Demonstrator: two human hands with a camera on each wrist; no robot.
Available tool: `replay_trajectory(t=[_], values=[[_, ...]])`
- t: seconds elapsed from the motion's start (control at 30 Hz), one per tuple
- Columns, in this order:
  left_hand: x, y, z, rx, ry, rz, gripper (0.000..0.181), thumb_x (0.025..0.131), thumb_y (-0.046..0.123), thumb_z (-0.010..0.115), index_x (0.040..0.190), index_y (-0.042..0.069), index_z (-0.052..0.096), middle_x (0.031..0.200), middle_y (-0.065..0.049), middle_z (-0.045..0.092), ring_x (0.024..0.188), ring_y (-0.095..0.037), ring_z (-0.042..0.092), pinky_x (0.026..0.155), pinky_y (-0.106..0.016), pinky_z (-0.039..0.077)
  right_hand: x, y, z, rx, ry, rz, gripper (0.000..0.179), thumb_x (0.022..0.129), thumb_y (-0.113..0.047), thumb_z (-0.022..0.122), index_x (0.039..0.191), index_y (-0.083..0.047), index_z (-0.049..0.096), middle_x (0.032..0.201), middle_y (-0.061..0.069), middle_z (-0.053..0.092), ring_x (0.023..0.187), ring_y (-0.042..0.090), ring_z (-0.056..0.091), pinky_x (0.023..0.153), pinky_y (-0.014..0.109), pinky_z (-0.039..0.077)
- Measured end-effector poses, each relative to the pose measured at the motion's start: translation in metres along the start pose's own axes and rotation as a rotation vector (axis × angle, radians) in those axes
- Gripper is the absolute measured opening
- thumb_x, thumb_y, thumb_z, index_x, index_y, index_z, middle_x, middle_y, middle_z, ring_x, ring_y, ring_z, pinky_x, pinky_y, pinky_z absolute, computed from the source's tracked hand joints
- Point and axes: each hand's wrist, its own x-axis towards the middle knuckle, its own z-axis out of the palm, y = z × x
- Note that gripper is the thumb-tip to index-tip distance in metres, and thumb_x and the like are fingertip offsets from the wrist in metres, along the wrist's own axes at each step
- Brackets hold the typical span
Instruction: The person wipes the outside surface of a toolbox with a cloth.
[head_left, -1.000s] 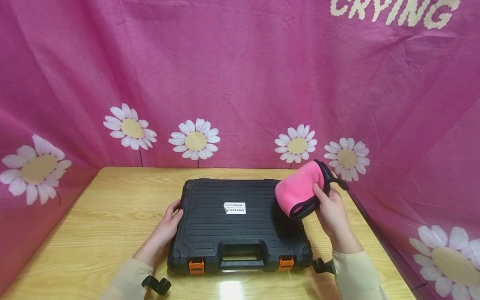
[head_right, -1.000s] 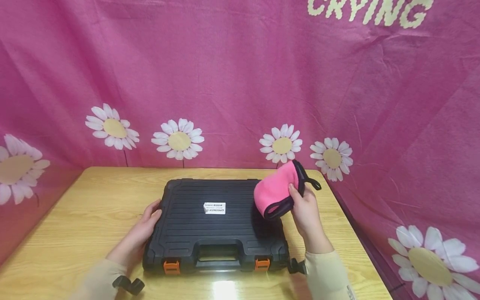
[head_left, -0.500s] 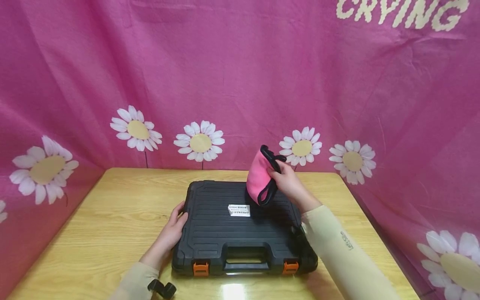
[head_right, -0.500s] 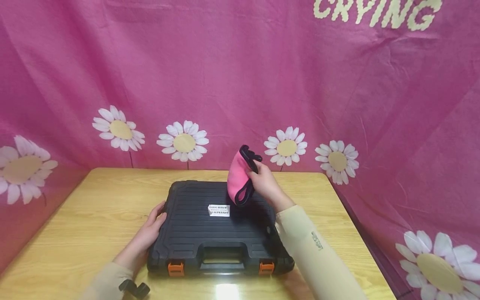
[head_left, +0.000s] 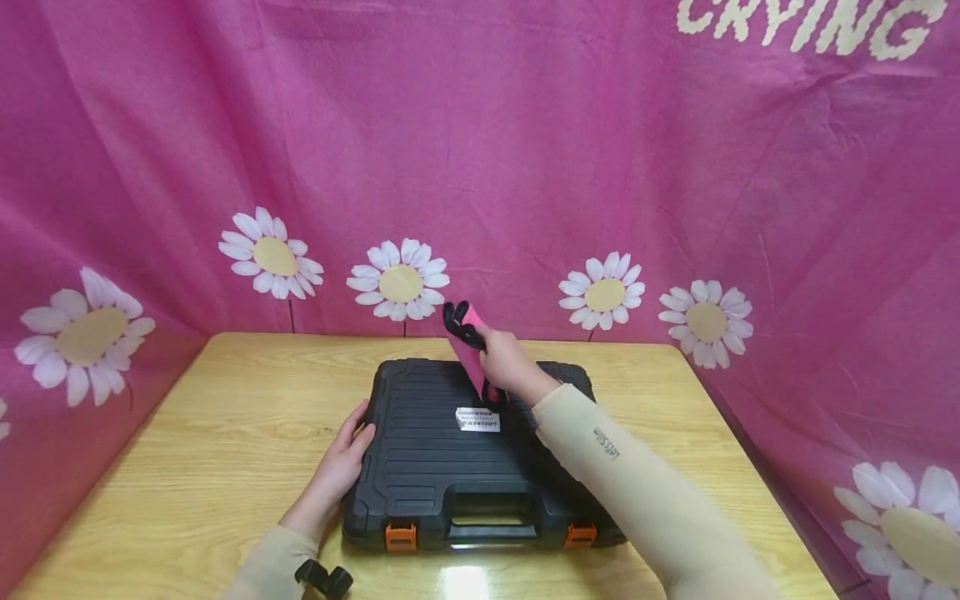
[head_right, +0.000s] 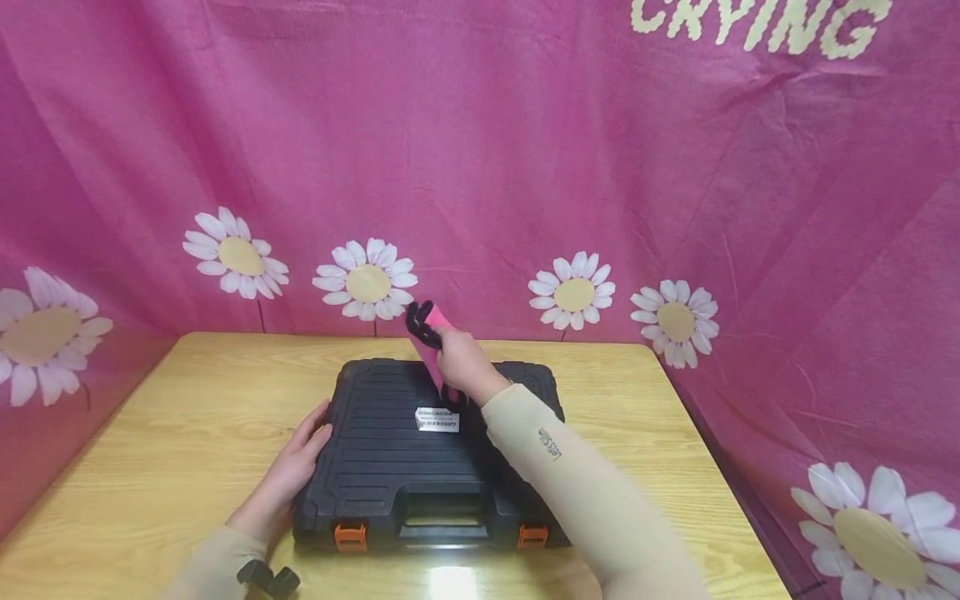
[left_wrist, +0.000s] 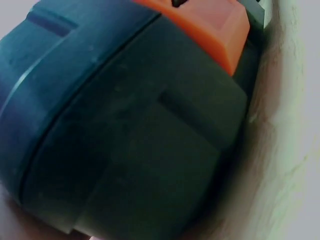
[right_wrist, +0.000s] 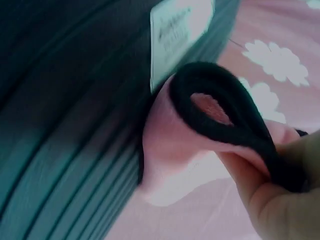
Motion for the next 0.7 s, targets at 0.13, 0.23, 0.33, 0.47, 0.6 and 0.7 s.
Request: replay_trajectory(t=[0.13,0.23,0.33,0.47,0.6,0.7], values=[[0.000,0.000,0.000,0.008,0.011,0.003,0.060,0.113,0.024,0.037,0.166,0.010,0.012,0.172,-0.021,0.009,0.157,-0.043,0.016,0.126,-0.057,0.020,0.004,-0.016,0.020,-0.097,-0.099,-0.085,0.022,0.099,0.004,0.054,0.116,-0.002,0.068,0.106,0.015,0.073,0.091,0.025,0.065,0.094,0.041,0.058],[0.001,-0.001,0.000,0.014,0.019,0.012,0.060,0.113,0.023,0.037,0.166,0.008,0.013,0.172,-0.022,0.010,0.157,-0.043,0.015,0.127,-0.057,0.018,0.006,-0.028,0.030,-0.173,-0.120,-0.175,0.012,0.100,-0.002,0.060,0.109,-0.004,0.069,0.102,0.012,0.075,0.092,0.024,0.069,0.096,0.040,0.057],[0.001,-0.002,0.000,0.016,0.032,0.015,0.059,0.113,0.021,0.038,0.166,0.008,0.015,0.172,-0.023,0.012,0.157,-0.042,0.016,0.127,-0.057,0.019,0.010,-0.041,0.038,-0.255,-0.130,-0.234,0.010,0.103,-0.011,0.062,0.105,-0.005,0.070,0.100,0.011,0.076,0.092,0.023,0.071,0.095,0.039,0.057],[0.001,-0.002,0.000,0.014,0.035,0.022,0.058,0.113,0.020,0.039,0.165,0.007,0.016,0.171,-0.023,0.013,0.157,-0.042,0.018,0.127,-0.056,0.019,0.013,-0.057,0.046,-0.387,-0.187,-0.262,0.012,0.103,-0.013,0.062,0.109,-0.006,0.070,0.101,0.008,0.076,0.089,0.020,0.068,0.093,0.034,0.057],[0.001,-0.002,-0.001,0.013,0.026,0.029,0.059,0.113,0.019,0.038,0.165,0.006,0.015,0.171,-0.023,0.013,0.157,-0.042,0.017,0.127,-0.056,0.018,0.013,-0.069,0.052,-0.545,-0.240,-0.293,0.018,0.103,-0.014,0.060,0.116,-0.008,0.071,0.106,0.006,0.076,0.092,0.018,0.069,0.096,0.029,0.057],[0.001,-0.001,-0.001,0.018,0.026,0.033,0.059,0.113,0.019,0.038,0.165,0.005,0.016,0.171,-0.023,0.013,0.157,-0.042,0.017,0.127,-0.056,0.017,0.012,-0.076,0.054,-0.626,-0.269,-0.307,0.019,0.104,-0.014,0.058,0.116,-0.009,0.072,0.107,0.005,0.076,0.095,0.018,0.070,0.096,0.028,0.057]])
